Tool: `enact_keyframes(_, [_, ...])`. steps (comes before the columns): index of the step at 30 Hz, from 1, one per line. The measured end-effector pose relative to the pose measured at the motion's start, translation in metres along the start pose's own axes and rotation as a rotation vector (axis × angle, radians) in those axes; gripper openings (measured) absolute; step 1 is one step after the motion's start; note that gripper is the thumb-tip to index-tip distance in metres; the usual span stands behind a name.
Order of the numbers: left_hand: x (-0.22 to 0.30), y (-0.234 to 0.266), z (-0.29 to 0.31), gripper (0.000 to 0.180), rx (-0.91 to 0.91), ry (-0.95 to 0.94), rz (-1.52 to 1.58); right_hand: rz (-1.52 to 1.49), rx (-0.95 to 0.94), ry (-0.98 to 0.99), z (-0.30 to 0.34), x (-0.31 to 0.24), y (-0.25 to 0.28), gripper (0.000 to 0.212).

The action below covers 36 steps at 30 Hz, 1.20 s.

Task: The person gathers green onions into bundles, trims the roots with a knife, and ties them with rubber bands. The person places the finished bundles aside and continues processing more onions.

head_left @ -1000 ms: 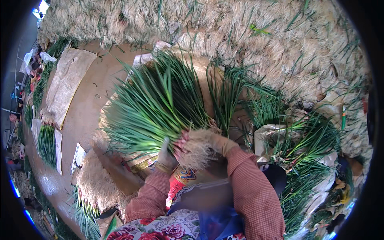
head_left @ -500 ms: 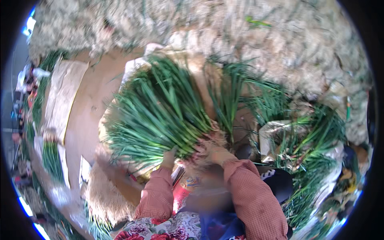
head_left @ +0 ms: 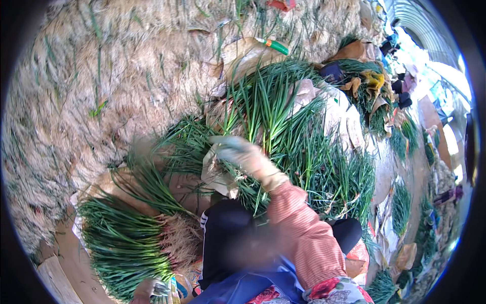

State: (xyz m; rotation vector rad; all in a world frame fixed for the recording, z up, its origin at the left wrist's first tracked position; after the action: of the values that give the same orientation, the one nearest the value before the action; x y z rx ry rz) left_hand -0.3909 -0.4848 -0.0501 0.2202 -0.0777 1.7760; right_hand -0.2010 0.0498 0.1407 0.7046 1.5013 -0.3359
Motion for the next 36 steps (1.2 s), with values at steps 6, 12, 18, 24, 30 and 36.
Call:
enact_keyframes(6, [0.236,-0.013,0.045,0.051,0.028,-0.773,0.346,-0.351,0.804,-0.293,0.069,0.166,0.141,0.024])
enact_keyframes(12, [0.502,-0.173,-0.058,0.051,-0.506,-0.92,0.376,0.165,0.775,-0.691,0.091,0.264,0.128,0.026])
enact_keyframes(18, [0.597,-0.29,-0.191,0.068,-0.067,-0.781,0.004,-0.265,0.627,-0.712,0.083,0.28,0.12,0.023])
enact_keyframes(24, [0.61,-0.317,-0.163,0.093,-0.246,-0.994,-0.094,0.054,0.808,-0.527,0.042,0.224,0.079,0.027])
enact_keyframes(30, [0.607,-0.299,-0.164,0.039,-0.552,-0.707,-0.007,-0.418,0.683,-0.283,0.048,0.229,0.077,0.031])
enact_keyframes(36, [0.601,-0.284,-0.127,0.025,-0.659,-0.593,0.093,-0.662,0.875,-0.388,0.073,0.251,0.084,0.027])
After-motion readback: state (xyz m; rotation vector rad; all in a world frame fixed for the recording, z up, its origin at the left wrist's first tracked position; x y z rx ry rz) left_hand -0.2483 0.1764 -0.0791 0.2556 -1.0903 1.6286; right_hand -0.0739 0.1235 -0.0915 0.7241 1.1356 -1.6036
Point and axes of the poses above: each hand's wrist, its own z-axis away from the middle knuckle, its own y-axis out of the back of the hand, x = y × z, the point moved 5 cm from there along -z, towards the middle knuckle, and after that the axes turned 4 degrees about y, right-handed, at the moved point
